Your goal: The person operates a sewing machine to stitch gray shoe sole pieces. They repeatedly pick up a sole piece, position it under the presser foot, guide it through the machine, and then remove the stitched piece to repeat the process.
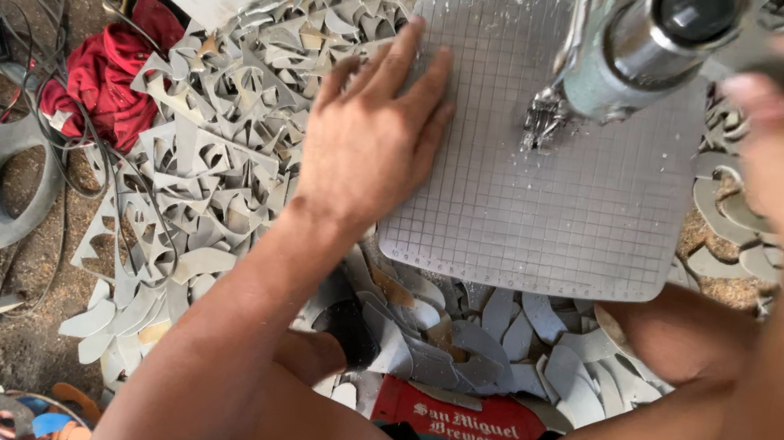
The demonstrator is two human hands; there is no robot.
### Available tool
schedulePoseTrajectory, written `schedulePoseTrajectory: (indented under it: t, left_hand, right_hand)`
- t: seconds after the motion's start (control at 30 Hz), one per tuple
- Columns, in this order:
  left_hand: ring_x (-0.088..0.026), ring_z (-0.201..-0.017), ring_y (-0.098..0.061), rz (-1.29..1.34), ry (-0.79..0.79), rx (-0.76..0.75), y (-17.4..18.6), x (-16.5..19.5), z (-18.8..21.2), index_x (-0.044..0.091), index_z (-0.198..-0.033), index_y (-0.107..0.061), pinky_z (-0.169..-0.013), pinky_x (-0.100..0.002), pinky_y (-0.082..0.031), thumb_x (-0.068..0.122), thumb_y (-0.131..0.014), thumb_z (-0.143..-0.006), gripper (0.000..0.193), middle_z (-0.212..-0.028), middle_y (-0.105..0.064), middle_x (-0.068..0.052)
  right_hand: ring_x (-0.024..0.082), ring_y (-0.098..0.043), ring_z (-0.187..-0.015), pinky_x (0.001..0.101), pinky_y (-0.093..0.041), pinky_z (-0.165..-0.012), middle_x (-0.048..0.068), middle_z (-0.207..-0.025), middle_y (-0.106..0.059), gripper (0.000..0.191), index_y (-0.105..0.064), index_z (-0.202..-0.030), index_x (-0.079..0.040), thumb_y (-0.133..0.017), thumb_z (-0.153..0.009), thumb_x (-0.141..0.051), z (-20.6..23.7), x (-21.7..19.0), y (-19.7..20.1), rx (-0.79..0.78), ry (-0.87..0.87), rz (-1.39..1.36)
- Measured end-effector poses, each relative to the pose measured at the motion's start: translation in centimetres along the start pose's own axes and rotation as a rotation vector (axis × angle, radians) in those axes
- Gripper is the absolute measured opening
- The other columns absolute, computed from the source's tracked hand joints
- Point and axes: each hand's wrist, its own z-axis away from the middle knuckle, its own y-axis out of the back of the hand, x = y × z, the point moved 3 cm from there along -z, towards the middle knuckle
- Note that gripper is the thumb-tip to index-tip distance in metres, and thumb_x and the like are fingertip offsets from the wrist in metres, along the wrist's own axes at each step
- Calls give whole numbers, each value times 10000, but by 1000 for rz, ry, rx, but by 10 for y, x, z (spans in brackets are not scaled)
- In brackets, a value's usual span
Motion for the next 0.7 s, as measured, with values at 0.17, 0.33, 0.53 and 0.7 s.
schedulePoseTrajectory:
  t: [0.17, 0.33, 0.53, 0.7]
  left_hand:
    - [-340, -1268, -668, 41, 22, -110, 28, -9, 24, 80, -1241, -716, -1108, -532, -499, 253, -694, -1020, 281, -1418, -633, -204]
    - [-363, -1258, -651, 124, 1, -136, 36, -3, 30, 24, -1308, -698, -1063, -519, -488, 237, -663, -1043, 342, -1407, -635, -230]
    - [-347, -1250, -659, 79, -18, -126, 35, -2, 31, 42, -1315, -699, -1058, -499, -507, 274, -662, -1056, 350, -1401, -641, -210]
    - [-314, -1242, -676, 105, 13, -120, 31, -4, 37, 32, -1336, -688, -1052, -473, -525, 267, -670, -1065, 359, -1417, -639, -206]
  right_hand:
    - [316, -574, -1278, 467, -500, -1089, 160, -1400, -601, 483, -619, -1352, -121, -798, -921, -246, 39, -35, 24, -4, -91, -67]
    - [322, -522, -1339, 470, -468, -1109, 140, -1457, -550, 619, -556, -1410, -158, -804, -871, -331, 103, -28, -27, -428, -246, -53]
    - [328, -461, -1412, 473, -429, -1133, 116, -1525, -489, 782, -480, -1479, -201, -812, -810, -434, 171, -14, -164, -1070, -505, 476]
    - [363, -520, -1363, 511, -492, -1084, 170, -1555, -465, 943, -415, -1574, -183, -846, -760, -386, 196, -36, -169, -1156, -916, 390]
